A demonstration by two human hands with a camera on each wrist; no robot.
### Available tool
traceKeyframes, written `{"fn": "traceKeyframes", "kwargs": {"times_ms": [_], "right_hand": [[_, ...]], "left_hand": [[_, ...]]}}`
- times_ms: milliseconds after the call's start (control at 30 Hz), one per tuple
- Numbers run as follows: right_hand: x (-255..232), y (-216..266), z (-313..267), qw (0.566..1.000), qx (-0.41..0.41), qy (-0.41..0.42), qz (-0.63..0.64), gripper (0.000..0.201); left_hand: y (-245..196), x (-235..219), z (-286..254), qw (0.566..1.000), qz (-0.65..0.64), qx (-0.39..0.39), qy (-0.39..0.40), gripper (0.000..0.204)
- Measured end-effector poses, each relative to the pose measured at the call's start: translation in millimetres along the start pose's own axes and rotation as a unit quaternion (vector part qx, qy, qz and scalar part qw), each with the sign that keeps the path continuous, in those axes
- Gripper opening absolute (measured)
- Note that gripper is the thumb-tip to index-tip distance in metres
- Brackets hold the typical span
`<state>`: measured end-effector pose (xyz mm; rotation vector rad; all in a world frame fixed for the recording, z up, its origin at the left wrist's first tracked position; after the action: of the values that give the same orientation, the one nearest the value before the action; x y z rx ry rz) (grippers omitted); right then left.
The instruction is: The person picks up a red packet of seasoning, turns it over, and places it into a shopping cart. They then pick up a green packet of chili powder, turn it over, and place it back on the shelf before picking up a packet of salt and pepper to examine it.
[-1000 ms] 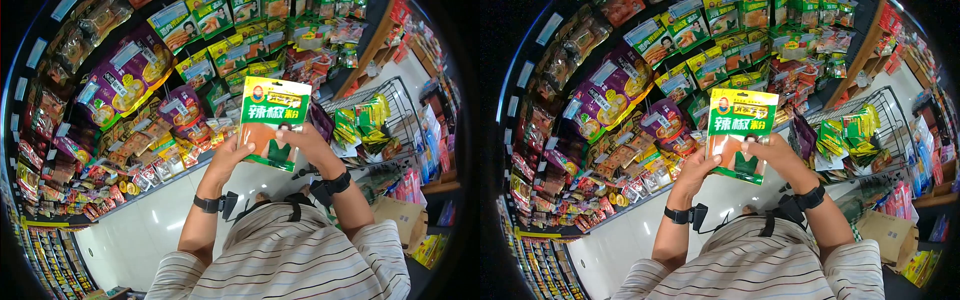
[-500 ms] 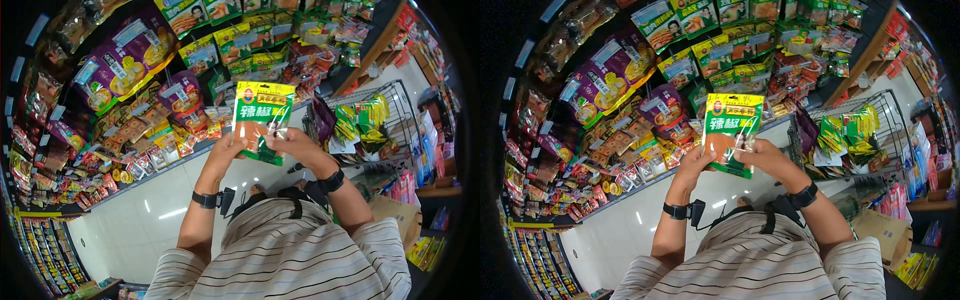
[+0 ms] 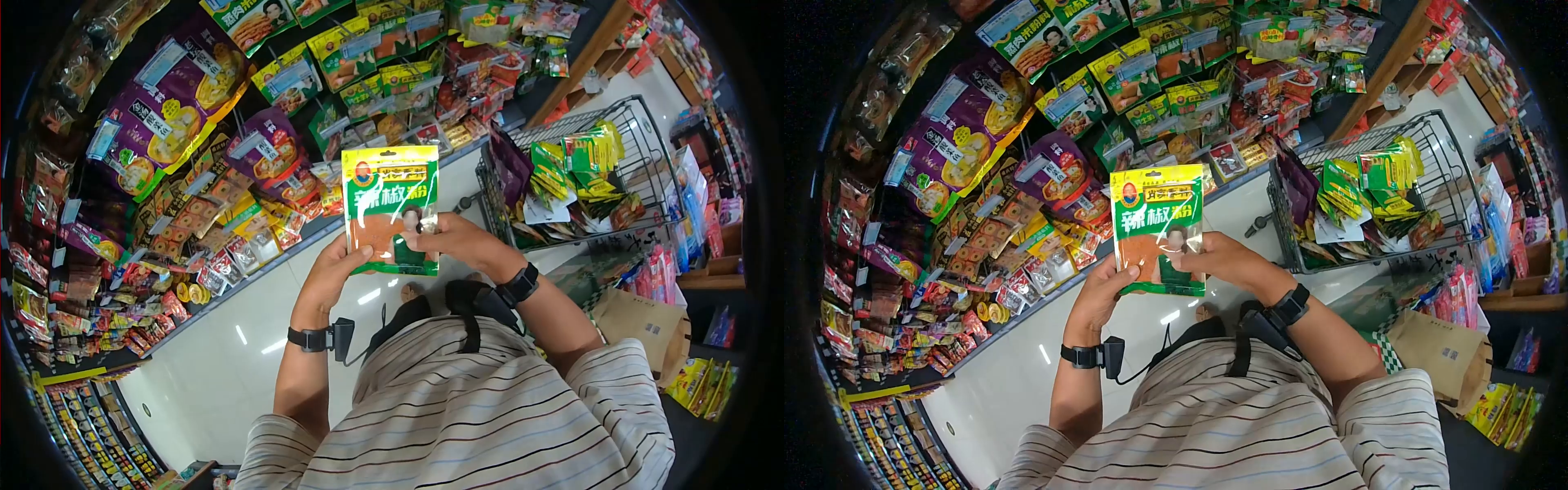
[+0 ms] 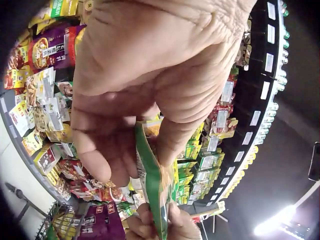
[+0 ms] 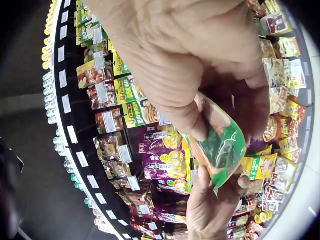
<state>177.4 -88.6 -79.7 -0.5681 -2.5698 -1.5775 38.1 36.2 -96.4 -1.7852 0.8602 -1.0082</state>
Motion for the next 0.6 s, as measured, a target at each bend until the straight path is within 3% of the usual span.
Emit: {"fn": "traceKeyframes", "kwargs": {"times_ms": [200, 500, 600], "right_hand": [[-6, -22, 1, 0.999, 0.004, 0.033, 0.007, 0.026], [-51, -45, 11, 0.997, 0.018, -0.042, 0.055, 0.026], [-61, -38, 12, 0.995, 0.015, -0.029, 0.092, 0.027]], "left_hand": [[20, 0, 9, 1.0, 0.0, -0.018, -0.021, 0.04], [46, 17, 25, 0.995, 0.037, -0.087, -0.039, 0.03], [57, 22, 35, 0.992, 0.028, -0.107, -0.053, 0.029]]}}
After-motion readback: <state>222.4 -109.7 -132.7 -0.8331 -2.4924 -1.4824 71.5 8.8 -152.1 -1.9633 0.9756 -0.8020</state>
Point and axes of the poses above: each hand's wrist, its own z-axis towards the middle knuckle, its own x-axis out of the palm, y = z × x, the point moved 8 cm from there along z, towards the middle knuckle, and after that the axes turned 6 degrees about x, right-handed, at the moved point
